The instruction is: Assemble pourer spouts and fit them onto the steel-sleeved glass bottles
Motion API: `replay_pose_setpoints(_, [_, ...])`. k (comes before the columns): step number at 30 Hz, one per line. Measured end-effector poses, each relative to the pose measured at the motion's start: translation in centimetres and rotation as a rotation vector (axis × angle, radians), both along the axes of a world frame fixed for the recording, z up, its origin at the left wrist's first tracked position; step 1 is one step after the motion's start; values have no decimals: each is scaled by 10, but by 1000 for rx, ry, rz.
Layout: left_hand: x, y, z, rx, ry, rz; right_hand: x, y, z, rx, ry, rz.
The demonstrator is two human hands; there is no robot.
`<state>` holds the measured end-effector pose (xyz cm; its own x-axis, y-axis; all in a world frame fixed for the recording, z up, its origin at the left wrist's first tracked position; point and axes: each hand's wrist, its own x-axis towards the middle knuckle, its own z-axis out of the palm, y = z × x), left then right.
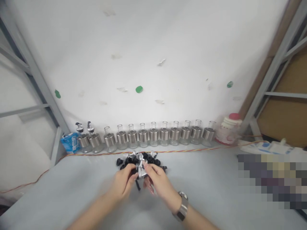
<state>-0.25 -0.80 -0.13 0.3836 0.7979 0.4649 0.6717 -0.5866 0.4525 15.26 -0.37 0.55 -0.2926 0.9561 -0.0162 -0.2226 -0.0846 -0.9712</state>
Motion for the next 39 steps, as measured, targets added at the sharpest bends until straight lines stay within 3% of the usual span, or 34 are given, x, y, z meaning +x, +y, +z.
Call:
replay_pose_setpoints(5, [1, 2, -5, 59, 93, -29, -1, 0, -3, -289, 275, 177])
replay_pose_setpoints(10, [7, -2, -9, 73, 13, -8, 2, 0, -7, -388, 292, 261])
replay_pose_setpoints(14, [17, -7, -9, -135, -269, 50, 0, 1, -6, -362, 241, 268])
replay_pose_setpoints(17, [25, -8, -4, -413, -562, 61, -4, 0, -5, -198, 88, 141])
replay_pose_setpoints(20, [24, 0, 4, -656, -737, 33, 0, -3, -3, 102, -215, -52])
replay_pose_setpoints(22, [13, 10, 10, -701, -736, 96, 8, -6, 0, 408, -431, -172])
replay_pose_setpoints(24, [-5, 22, 15, -640, -706, 240, 19, -7, 4, 670, -566, -291])
replay_pose_setpoints(26, [-23, 32, 18, -567, -687, 282, 27, -7, 8, 734, -607, -400])
replay_pose_setpoints(29, [-37, 38, 16, -426, -589, 358, 30, -3, 8, 606, -562, -470])
replay_pose_setpoints(34, [-29, 38, 0, -122, 112, 477, 18, 5, 1, 354, -403, -352])
replay_pose_setpoints(39, [-24, 33, 2, -13, 215, 475, 8, 11, -5, 81, -212, -181])
